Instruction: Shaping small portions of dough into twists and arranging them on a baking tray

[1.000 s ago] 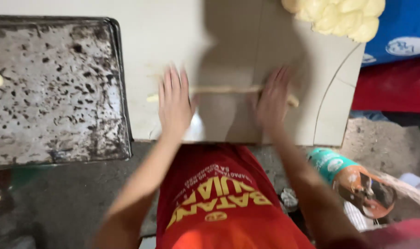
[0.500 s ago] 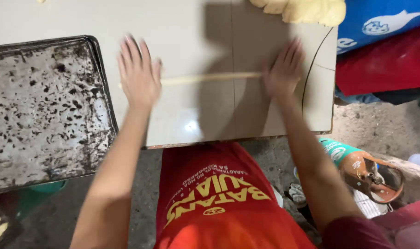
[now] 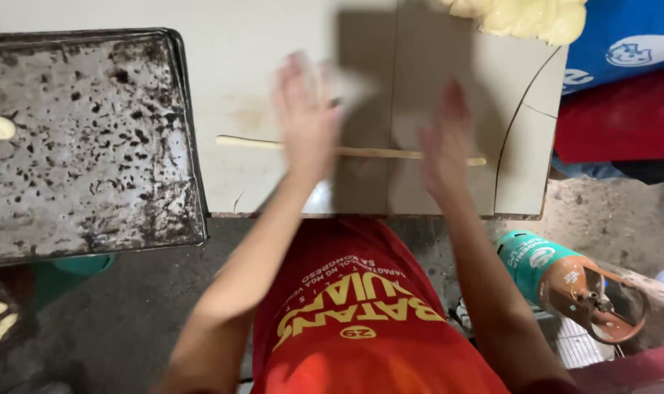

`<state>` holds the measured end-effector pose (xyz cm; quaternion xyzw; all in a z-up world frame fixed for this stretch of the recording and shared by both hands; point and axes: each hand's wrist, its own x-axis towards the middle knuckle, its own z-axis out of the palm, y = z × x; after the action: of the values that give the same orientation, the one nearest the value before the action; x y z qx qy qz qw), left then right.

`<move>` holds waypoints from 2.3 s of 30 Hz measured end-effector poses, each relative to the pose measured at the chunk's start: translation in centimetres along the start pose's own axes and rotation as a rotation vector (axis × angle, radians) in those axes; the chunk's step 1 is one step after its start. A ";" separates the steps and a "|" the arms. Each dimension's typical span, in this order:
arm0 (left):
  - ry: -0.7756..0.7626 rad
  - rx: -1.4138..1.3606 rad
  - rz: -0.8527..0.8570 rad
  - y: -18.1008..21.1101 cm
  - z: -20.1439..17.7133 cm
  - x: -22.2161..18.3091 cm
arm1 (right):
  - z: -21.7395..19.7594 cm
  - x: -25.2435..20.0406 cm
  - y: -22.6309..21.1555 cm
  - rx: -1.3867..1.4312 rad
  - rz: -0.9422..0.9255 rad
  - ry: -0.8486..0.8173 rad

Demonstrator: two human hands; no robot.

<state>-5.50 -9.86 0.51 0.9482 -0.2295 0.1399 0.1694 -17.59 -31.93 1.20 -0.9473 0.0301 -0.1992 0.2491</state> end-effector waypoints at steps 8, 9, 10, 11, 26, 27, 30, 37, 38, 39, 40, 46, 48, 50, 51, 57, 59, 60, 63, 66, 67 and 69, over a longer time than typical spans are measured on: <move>-0.161 -0.064 -0.003 0.7 -2.0 -8.2 | 4.4 -5.0 -5.1 -0.358 0.014 -0.365; -0.234 -0.073 -0.014 0.1 -2.9 -10.2 | 3.6 -8.1 -4.9 -0.341 0.080 -0.441; -0.237 -0.084 -0.003 -0.6 -2.7 -8.6 | 3.5 -6.6 -3.4 -0.350 0.092 -0.440; -0.221 -0.056 0.017 -1.0 -2.6 -7.4 | 3.1 -5.4 -2.0 -0.310 0.081 -0.385; -0.377 0.109 -0.191 -7.6 -5.7 -3.7 | -1.1 -2.1 3.0 -0.552 0.367 -0.303; -0.513 0.171 -0.251 -8.1 -5.8 -1.1 | -0.8 1.2 4.5 -0.577 0.439 -0.278; -0.224 0.072 -0.103 -9.6 -5.3 -2.7 | -1.3 2.3 5.9 -0.510 0.471 -0.253; -0.317 -0.066 -0.297 -5.0 -9.3 -8.0 | -6.1 -12.7 4.1 -0.164 0.233 -0.046; -0.313 -0.161 -0.199 -2.8 -10.0 -7.0 | -7.5 -13.0 3.8 -0.068 0.302 -0.046; -0.297 -0.257 -0.087 -0.7 -10.6 -5.4 | -8.6 -12.8 3.8 0.024 0.369 -0.029; -0.290 -0.259 -0.077 0.4 -9.2 -5.2 | -8.6 -12.9 4.3 0.021 0.368 -0.016; -0.222 -0.222 0.474 3.2 -0.1 -4.7 | -7.8 -10.1 6.1 0.001 0.289 -0.038; -0.587 -0.250 0.220 2.6 1.3 -4.2 | -8.6 -8.0 5.0 0.518 0.509 0.024; -0.675 -0.344 0.178 2.4 -4.9 -1.8 | -9.3 -7.2 5.3 0.790 0.556 0.175; -0.761 -0.442 0.139 2.3 -8.0 -0.5 | -9.6 -6.6 5.5 1.059 0.599 0.328; -0.389 -0.671 0.170 3.5 -19.2 3.0 | -12.9 0.8 -0.2 1.331 0.573 0.406; -0.380 -0.718 0.064 3.2 -18.4 1.5 | -10.2 1.5 0.1 1.300 0.553 0.363; -0.376 -0.768 -0.027 3.0 -17.9 0.8 | -8.8 1.9 0.3 1.265 0.534 0.338; -0.393 -0.817 -0.404 0.8 -13.5 -3.1 | -4.2 2.9 -1.7 0.891 0.564 0.152; -0.217 -0.677 -0.542 -1.9 -10.9 -6.2 | 0.3 3.4 -2.7 0.975 0.626 0.152; -0.212 -0.675 -0.552 -2.6 -10.6 -6.5 | 1.6 3.3 -2.0 0.977 0.624 0.140; -0.073 -0.532 -0.597 -4.0 -10.1 -7.3 | 4.1 3.2 -0.8 0.864 0.648 0.070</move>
<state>-11.68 0.20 6.10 0.9006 0.0218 -0.0136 0.4339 -13.07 -29.85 -0.54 -0.6936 0.2442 -0.1380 0.6636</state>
